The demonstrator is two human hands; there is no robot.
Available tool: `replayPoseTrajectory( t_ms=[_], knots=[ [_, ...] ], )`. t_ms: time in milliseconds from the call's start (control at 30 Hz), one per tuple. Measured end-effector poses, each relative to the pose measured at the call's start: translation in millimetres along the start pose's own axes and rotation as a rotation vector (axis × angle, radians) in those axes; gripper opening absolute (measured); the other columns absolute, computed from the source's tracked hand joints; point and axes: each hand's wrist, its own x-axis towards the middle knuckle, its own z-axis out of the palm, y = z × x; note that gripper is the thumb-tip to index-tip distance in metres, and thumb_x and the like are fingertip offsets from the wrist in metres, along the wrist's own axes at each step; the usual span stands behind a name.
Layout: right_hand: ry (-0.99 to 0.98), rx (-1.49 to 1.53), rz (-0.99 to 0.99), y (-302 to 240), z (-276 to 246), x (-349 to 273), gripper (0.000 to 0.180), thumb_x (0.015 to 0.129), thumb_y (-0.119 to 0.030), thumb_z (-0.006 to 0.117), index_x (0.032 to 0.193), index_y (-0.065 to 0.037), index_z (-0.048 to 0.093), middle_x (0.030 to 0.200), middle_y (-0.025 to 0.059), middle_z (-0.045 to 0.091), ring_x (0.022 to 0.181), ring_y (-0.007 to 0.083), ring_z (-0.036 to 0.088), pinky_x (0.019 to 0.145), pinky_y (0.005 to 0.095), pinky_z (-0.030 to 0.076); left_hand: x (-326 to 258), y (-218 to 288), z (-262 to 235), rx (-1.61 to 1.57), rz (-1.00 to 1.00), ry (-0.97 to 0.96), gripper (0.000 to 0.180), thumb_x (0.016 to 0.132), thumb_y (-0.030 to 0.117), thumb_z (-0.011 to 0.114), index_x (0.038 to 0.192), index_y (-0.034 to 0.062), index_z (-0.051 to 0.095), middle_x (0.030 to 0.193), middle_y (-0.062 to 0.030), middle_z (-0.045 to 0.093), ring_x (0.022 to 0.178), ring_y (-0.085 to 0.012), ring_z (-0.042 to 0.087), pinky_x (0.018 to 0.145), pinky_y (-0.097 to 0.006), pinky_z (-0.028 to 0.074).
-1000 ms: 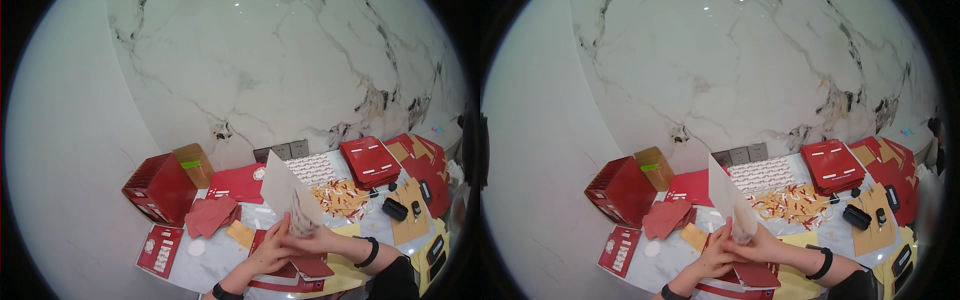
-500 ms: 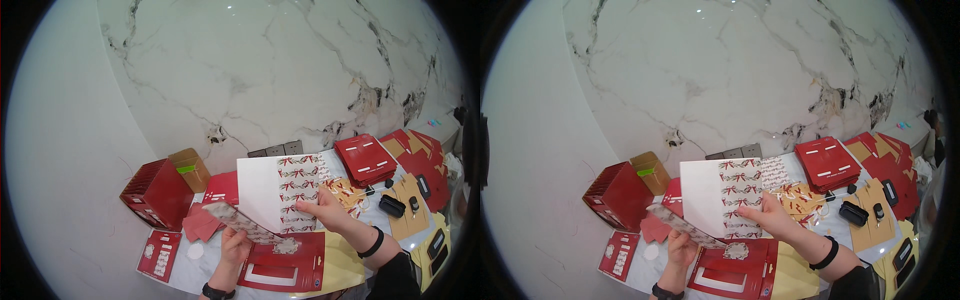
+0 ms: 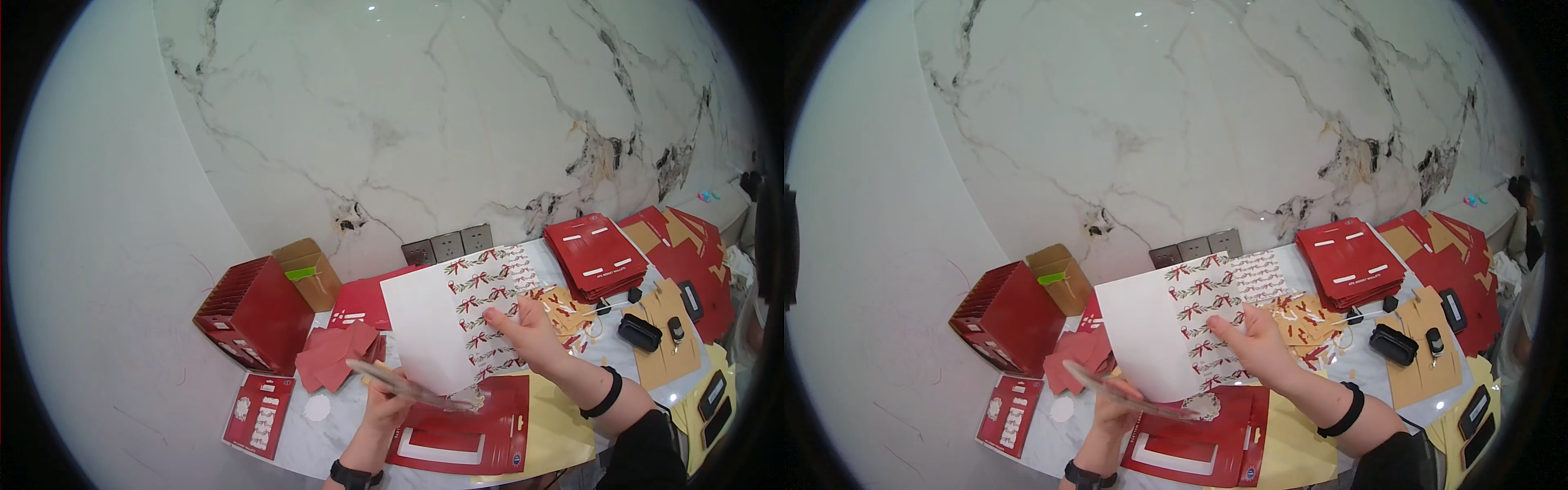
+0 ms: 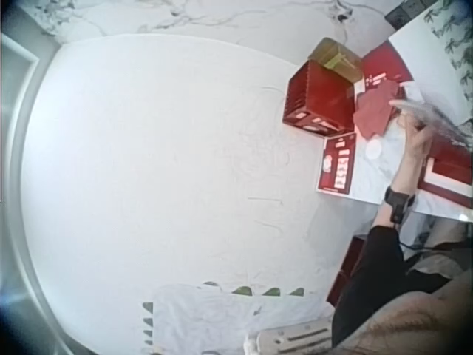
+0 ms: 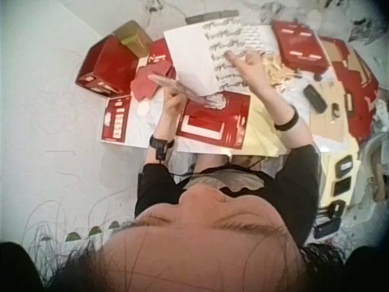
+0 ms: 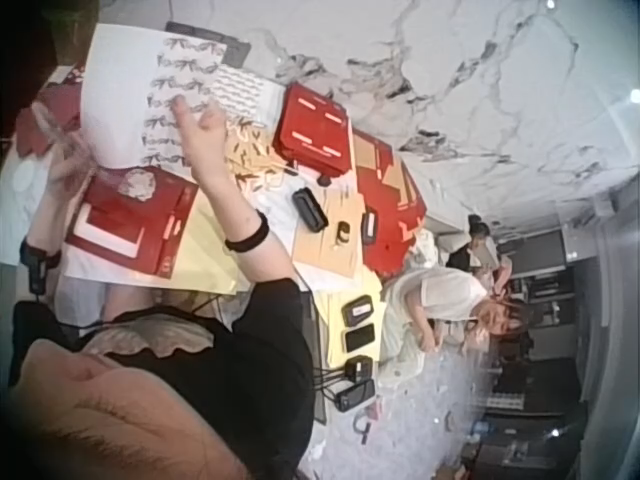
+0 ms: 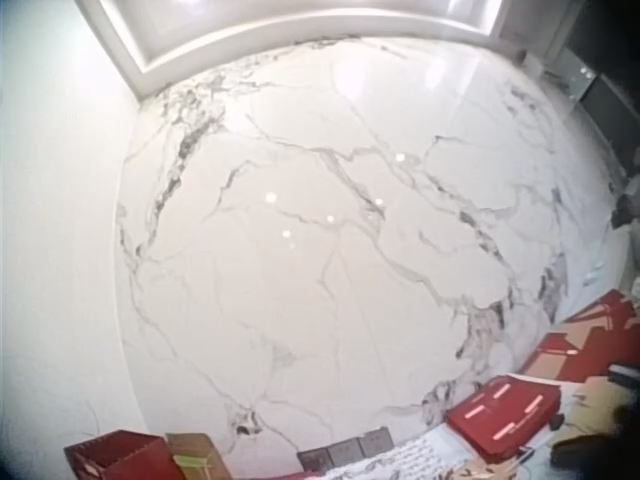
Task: Assembling red paper money wallets by inserting decorative components and cards into envelopes.
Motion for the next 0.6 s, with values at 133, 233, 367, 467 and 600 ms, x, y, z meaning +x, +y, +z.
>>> replayPoseTrajectory(
  t_ms=[133, 233, 367, 467, 600],
  knots=[
    [0.001, -0.258, -0.089, 7.6, -13.5, 1.9, 0.033, 0.096, -0.016, 0.064, 0.121, 0.004, 0.057, 0.104, 0.0062, 0.071, 0.091, 0.0078, 0.064, 0.078, 0.0272, 0.053, 22.3, 22.8, 68.6, -0.034, -0.451, 0.367, 0.018, 0.093, 0.014, 0.061, 0.087, 0.0017, 0.073, 0.146, -0.0149, 0.043, 0.136, -0.0278, 0.042, 0.113, -0.043, 0.033],
    [0.018, -0.381, -0.168, 6.8, -2.8, -0.3, 0.037, 0.092, -0.018, 0.069, 0.119, 0.005, 0.057, 0.098, 0.0083, 0.072, 0.087, 0.0108, 0.066, 0.076, 0.0281, 0.053, 8.4, 24.4, 73.6, 0.083, -0.313, 0.122, 0.021, 0.091, 0.011, 0.061, 0.074, 0.0055, 0.071, 0.141, -0.0107, 0.045, 0.126, -0.0266, 0.048, 0.110, -0.040, 0.037],
    [0.088, -0.544, -0.312, 2.6, 10.9, -6.9, 0.041, 0.086, -0.018, 0.074, 0.115, 0.004, 0.055, 0.091, 0.0130, 0.072, 0.079, 0.0196, 0.070, 0.071, 0.0306, 0.054, 7.5, 31.0, 84.0, 0.063, -0.365, 0.154, 0.020, 0.090, 0.011, 0.061, 0.074, 0.0056, 0.072, 0.140, -0.0115, 0.046, 0.126, -0.0268, 0.049, 0.109, -0.041, 0.037],
    [0.050, -0.582, -0.285, -1.7, 8.3, -8.6, 0.040, 0.086, -0.018, 0.073, 0.114, 0.003, 0.054, 0.090, 0.0162, 0.071, 0.080, 0.0236, 0.071, 0.069, 0.0331, 0.054, 9.5, 33.5, 89.3, 0.038, -0.416, 0.171, 0.019, 0.090, 0.011, 0.062, 0.075, 0.0058, 0.072, 0.139, -0.0123, 0.047, 0.125, -0.0270, 0.049, 0.109, -0.041, 0.037],
    [0.095, -0.585, -0.250, 4.2, 9.7, -9.2, 0.037, 0.087, -0.017, 0.072, 0.114, 0.001, 0.054, 0.089, 0.0167, 0.070, 0.080, 0.0246, 0.071, 0.067, 0.0354, 0.053, 8.8, 13.2, 47.7, 0.029, -0.318, -0.081, 0.019, 0.090, 0.014, 0.063, 0.079, 0.0046, 0.074, 0.140, -0.0149, 0.047, 0.126, -0.0281, 0.050, 0.108, -0.042, 0.038]
  ],
)
